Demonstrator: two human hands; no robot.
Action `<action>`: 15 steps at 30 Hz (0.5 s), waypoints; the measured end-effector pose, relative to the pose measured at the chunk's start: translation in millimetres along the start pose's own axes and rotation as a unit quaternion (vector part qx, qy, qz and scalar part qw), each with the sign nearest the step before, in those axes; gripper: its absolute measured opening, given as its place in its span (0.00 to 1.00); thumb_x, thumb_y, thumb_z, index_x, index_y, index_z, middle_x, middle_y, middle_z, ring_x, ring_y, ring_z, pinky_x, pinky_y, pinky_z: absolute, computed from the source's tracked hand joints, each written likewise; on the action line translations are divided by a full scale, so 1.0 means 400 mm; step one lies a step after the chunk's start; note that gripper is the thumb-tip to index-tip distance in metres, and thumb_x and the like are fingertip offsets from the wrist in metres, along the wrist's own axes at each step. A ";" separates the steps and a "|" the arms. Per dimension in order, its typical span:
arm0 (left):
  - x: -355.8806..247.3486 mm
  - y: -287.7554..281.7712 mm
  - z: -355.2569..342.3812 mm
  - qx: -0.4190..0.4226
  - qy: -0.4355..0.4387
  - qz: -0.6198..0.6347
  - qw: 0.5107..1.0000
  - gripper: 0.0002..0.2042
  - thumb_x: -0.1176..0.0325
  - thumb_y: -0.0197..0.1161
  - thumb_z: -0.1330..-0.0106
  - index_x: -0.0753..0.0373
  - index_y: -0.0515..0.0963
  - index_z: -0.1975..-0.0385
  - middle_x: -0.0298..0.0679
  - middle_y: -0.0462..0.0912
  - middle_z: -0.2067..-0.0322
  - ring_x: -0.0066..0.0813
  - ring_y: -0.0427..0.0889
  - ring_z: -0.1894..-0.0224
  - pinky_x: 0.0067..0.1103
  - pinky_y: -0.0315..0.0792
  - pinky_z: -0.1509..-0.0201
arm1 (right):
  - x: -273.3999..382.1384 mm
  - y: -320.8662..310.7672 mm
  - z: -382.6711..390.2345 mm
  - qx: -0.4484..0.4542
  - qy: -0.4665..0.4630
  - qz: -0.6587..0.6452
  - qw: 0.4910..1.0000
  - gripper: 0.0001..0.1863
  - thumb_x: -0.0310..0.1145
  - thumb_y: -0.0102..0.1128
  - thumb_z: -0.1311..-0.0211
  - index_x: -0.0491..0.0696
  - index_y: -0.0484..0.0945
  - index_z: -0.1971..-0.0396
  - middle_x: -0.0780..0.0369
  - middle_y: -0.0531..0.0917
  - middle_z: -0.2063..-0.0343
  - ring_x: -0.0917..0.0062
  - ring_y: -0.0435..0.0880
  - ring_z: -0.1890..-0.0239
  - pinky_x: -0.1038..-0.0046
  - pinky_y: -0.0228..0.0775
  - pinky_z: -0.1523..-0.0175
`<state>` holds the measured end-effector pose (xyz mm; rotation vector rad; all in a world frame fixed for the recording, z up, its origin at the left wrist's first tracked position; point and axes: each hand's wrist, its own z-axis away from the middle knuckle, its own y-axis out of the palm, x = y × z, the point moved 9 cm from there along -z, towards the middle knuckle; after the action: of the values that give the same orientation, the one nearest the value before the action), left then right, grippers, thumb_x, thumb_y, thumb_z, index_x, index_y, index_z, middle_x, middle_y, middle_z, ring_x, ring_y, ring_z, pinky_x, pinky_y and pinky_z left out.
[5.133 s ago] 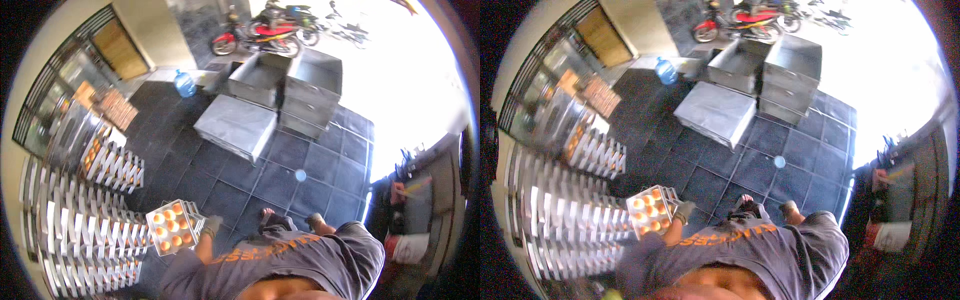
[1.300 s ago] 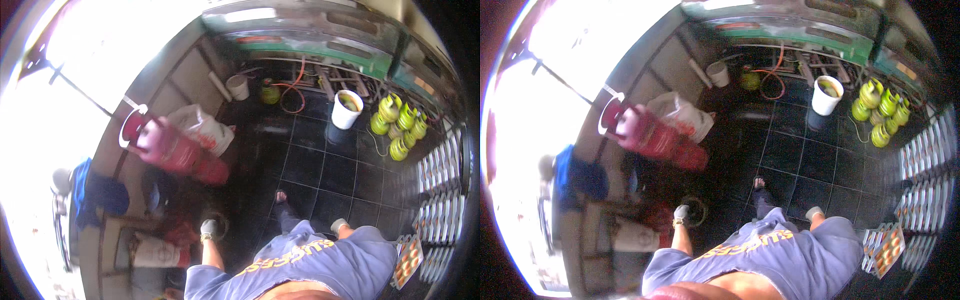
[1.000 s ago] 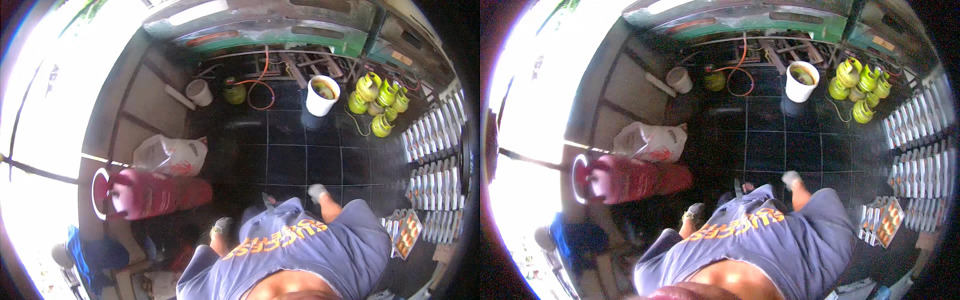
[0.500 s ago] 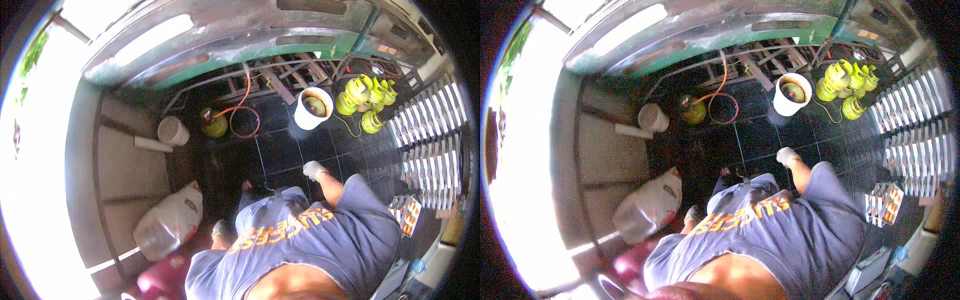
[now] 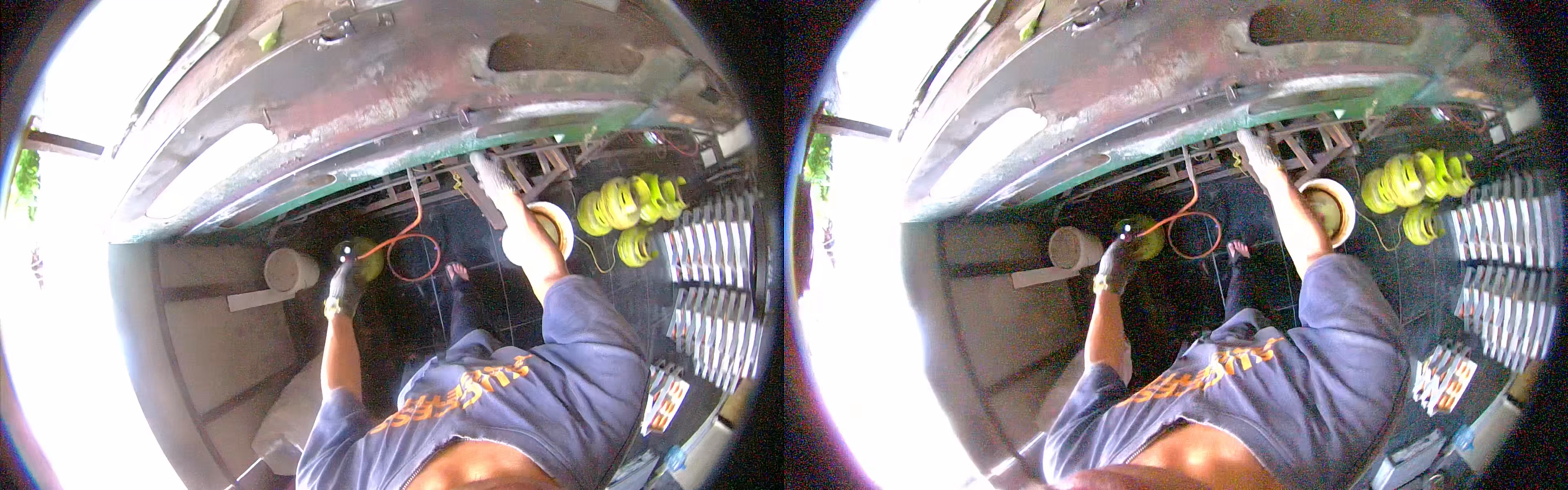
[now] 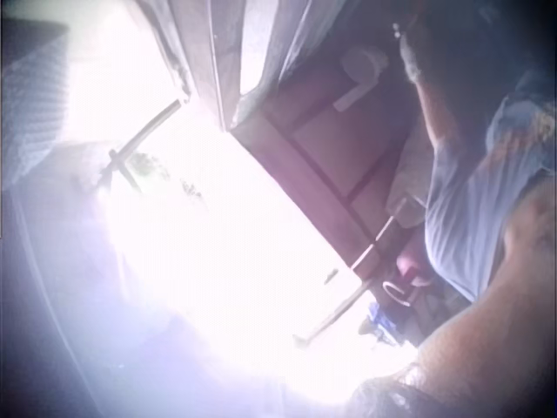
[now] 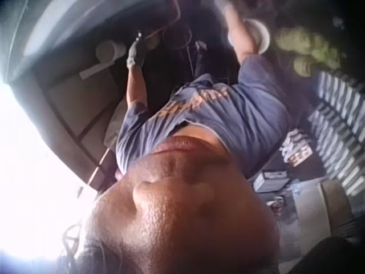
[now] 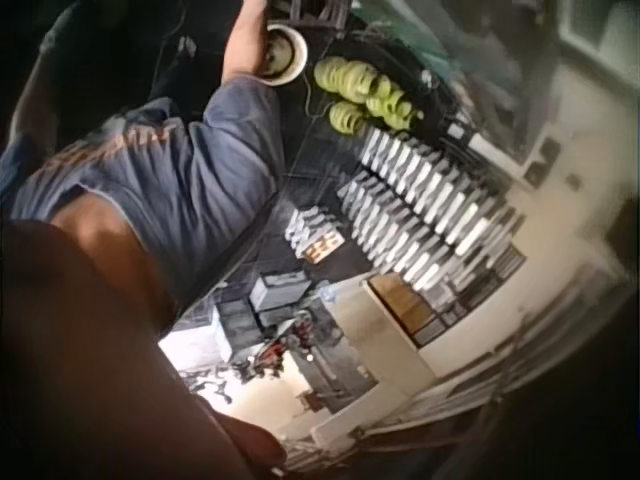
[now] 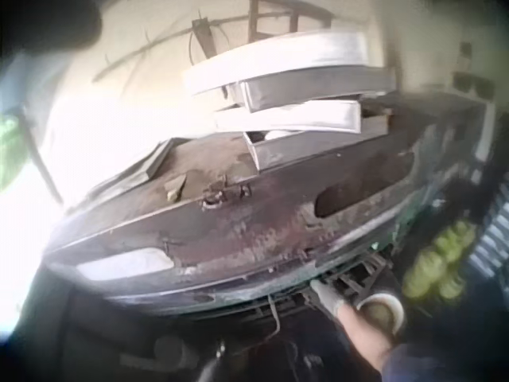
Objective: The person, wearing gloves, opens the door of a large oven and retrieves several trays of baked rolls, placing them on a cooling rack.
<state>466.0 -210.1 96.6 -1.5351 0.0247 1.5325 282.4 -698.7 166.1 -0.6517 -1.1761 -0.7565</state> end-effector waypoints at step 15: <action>-0.539 0.131 -0.578 -0.093 0.056 -0.145 0.983 0.18 0.63 0.69 0.40 0.64 0.77 0.53 0.48 0.83 0.54 0.50 0.81 0.49 0.31 0.76 0.45 | 0.263 0.002 -0.209 -0.095 -0.154 0.346 0.921 0.16 0.44 0.58 0.37 0.45 0.81 0.68 0.50 0.82 0.69 0.55 0.82 0.62 0.60 0.71 0.59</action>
<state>566.0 -500.7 187.0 -1.6873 -0.2743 1.2438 351.1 -782.5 245.3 -1.2982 -1.0485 -0.1617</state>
